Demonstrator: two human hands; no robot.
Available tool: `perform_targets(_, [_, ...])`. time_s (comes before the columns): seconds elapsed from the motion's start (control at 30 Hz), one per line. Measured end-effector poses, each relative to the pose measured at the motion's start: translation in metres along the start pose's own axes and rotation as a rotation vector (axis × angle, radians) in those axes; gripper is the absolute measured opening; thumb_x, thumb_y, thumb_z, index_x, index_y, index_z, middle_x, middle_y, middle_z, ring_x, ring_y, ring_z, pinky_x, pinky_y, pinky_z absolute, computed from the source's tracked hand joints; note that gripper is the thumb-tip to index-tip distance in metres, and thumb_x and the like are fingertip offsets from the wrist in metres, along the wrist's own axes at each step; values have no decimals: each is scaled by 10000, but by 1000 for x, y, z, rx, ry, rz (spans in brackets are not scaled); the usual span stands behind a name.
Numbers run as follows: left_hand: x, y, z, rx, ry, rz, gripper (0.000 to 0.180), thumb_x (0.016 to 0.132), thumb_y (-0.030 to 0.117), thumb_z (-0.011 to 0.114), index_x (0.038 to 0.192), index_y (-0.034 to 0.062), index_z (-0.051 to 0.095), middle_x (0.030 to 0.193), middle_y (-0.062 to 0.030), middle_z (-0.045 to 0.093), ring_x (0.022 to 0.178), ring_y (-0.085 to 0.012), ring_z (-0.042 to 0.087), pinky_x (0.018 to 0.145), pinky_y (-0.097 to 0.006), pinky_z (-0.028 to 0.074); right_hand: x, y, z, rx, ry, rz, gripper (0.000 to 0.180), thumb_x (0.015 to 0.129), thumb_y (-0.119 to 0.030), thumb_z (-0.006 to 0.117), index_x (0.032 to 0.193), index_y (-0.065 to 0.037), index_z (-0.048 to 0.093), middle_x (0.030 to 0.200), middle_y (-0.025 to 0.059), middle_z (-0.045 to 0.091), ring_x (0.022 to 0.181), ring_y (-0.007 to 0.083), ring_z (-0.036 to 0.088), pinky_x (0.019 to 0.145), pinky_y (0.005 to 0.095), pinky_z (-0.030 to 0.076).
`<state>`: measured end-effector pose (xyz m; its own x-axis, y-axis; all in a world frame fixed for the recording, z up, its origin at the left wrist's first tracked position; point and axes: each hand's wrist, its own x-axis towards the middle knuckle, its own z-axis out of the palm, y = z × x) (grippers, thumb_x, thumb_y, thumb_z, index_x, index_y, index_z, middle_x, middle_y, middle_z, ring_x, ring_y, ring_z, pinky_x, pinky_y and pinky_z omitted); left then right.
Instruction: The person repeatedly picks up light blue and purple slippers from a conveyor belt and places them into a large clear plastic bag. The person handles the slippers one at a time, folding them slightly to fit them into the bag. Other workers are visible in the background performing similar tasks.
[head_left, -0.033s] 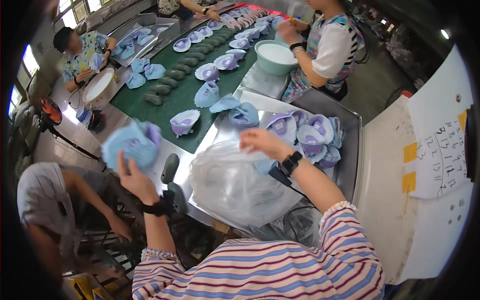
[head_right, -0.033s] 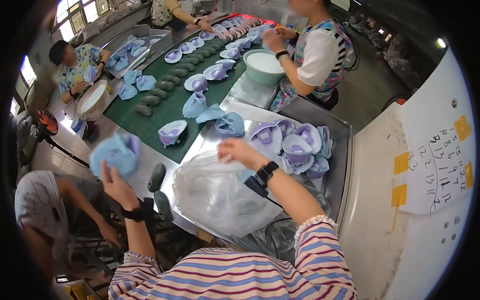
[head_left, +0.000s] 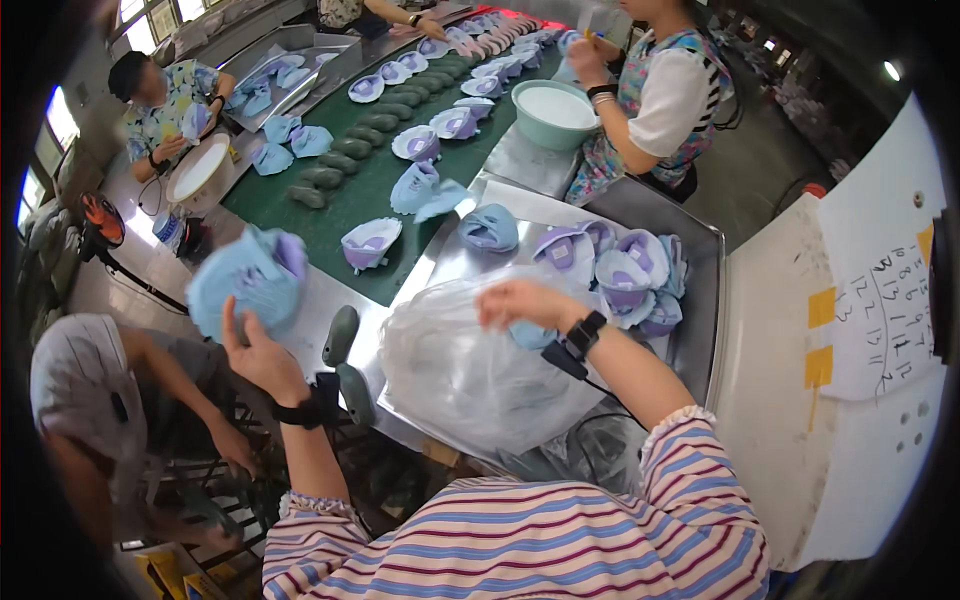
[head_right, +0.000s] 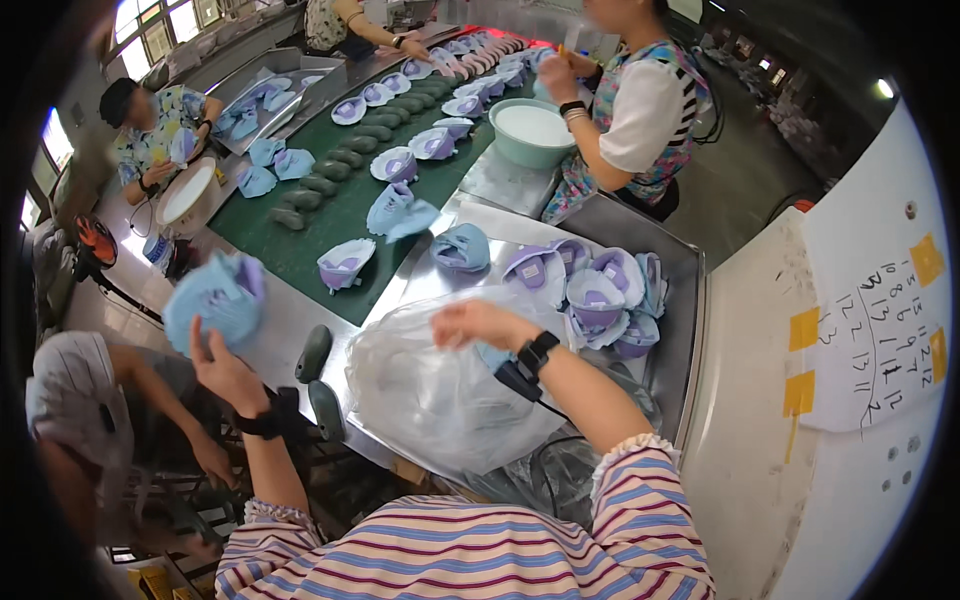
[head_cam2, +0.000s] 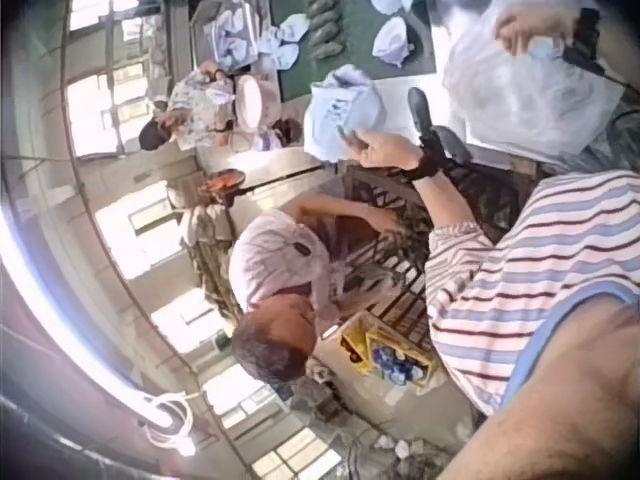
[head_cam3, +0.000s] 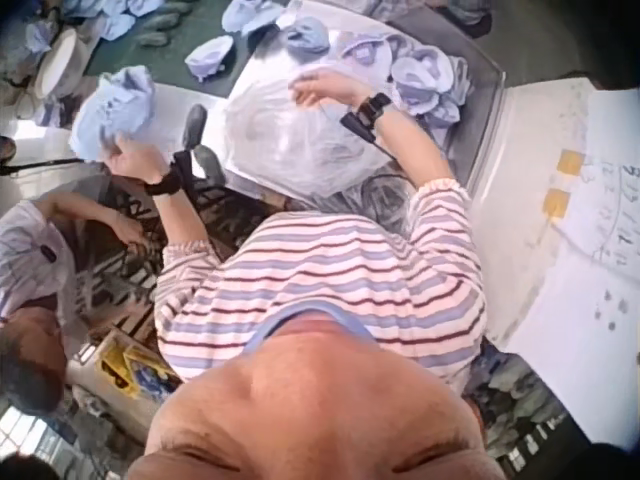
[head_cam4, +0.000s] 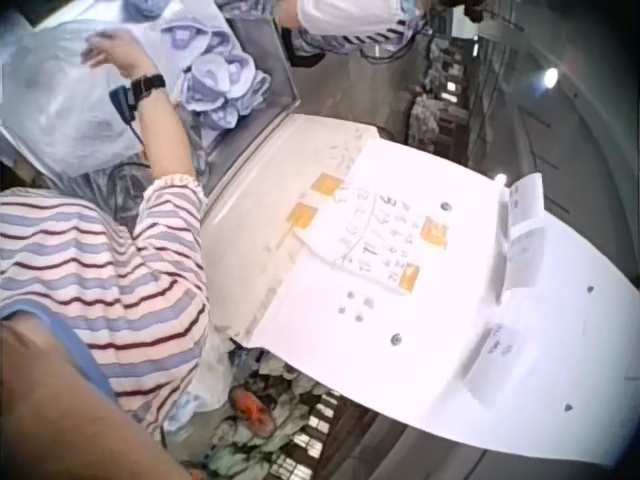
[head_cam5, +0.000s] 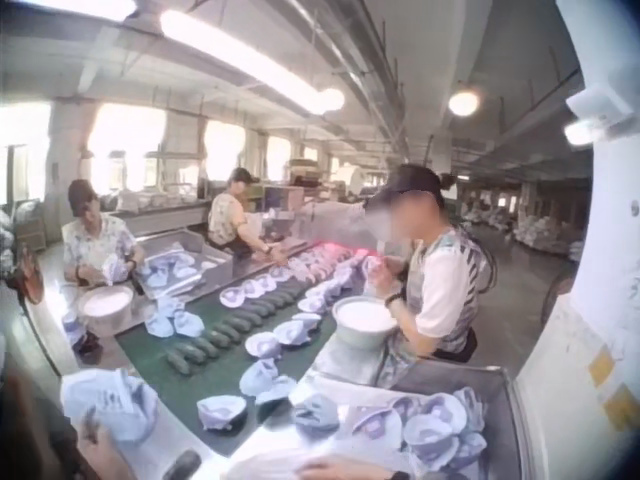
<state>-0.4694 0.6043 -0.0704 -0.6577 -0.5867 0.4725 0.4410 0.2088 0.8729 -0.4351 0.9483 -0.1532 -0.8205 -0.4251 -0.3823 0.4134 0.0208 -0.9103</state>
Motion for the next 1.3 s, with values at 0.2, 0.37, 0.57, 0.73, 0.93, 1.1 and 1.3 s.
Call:
perform_targets(0.2, [-48, 30, -2, 2, -715, 146, 189, 667, -71, 495, 757, -13, 650, 615, -44, 597, 531, -86, 507, 512, -205, 398, -30, 85, 4, -1679, 557, -94, 244, 775, -125, 548, 1002, -46, 591, 1001, 184, 603, 949, 345, 569, 774, 408, 473])
perform_targets(0.37, [-139, 3, -18, -122, -1469, 138, 244, 636, 10, 544, 817, 89, 687, 809, -139, 589, 582, -201, 572, 557, -271, 461, -46, 119, -38, -1331, 560, 358, 278, 749, -121, 549, 1018, -56, 571, 1021, 187, 588, 958, 337, 567, 788, 437, 463])
perform_targets(0.57, [-135, -25, -30, 155, -1254, -201, 294, 686, -6, 505, 921, 64, 667, 935, -149, 577, 830, -270, 577, 752, -313, 448, -58, 86, -58, -1178, 306, 356, 432, 681, -232, 648, 1059, -50, 547, 1083, 166, 569, 946, 299, 575, 770, 395, 474])
perform_targets(0.73, [-109, -37, -23, 88, -1054, -133, 292, 749, -13, 506, 1016, 27, 616, 1034, -144, 540, 955, -245, 533, 825, -289, 402, -83, 25, -38, -180, -9, 220, 606, 671, -239, 650, 1198, -10, 456, 1159, 116, 526, 1008, 174, 530, 806, 321, 448])
perform_targets(0.93, [-99, -45, -22, -61, -952, -515, 215, 782, 28, 548, 977, 16, 640, 903, -37, 601, 835, -104, 528, 749, -223, 399, -101, -21, 13, 212, 203, -290, 656, 675, -152, 663, 1256, 4, 403, 1141, 62, 509, 1060, 150, 465, 884, 277, 387])
perform_targets(1.1, [-111, -46, -16, -135, -1169, -591, 196, 723, 28, 546, 880, 17, 664, 820, -17, 644, 771, -83, 556, 711, -225, 429, -24, -46, -21, -361, 457, -288, 632, 670, -156, 674, 1235, -17, 428, 1198, 112, 461, 1103, 228, 436, 910, 321, 378])
perform_targets(1.3, [-97, -50, 6, -458, -515, -691, 216, 825, 22, 529, 1030, -12, 590, 1028, -51, 579, 912, -129, 533, 826, -245, 408, 37, -25, 9, -1267, 646, -528, 681, 660, -176, 684, 1260, -12, 406, 1245, 213, 428, 1125, 356, 423, 942, 411, 372])
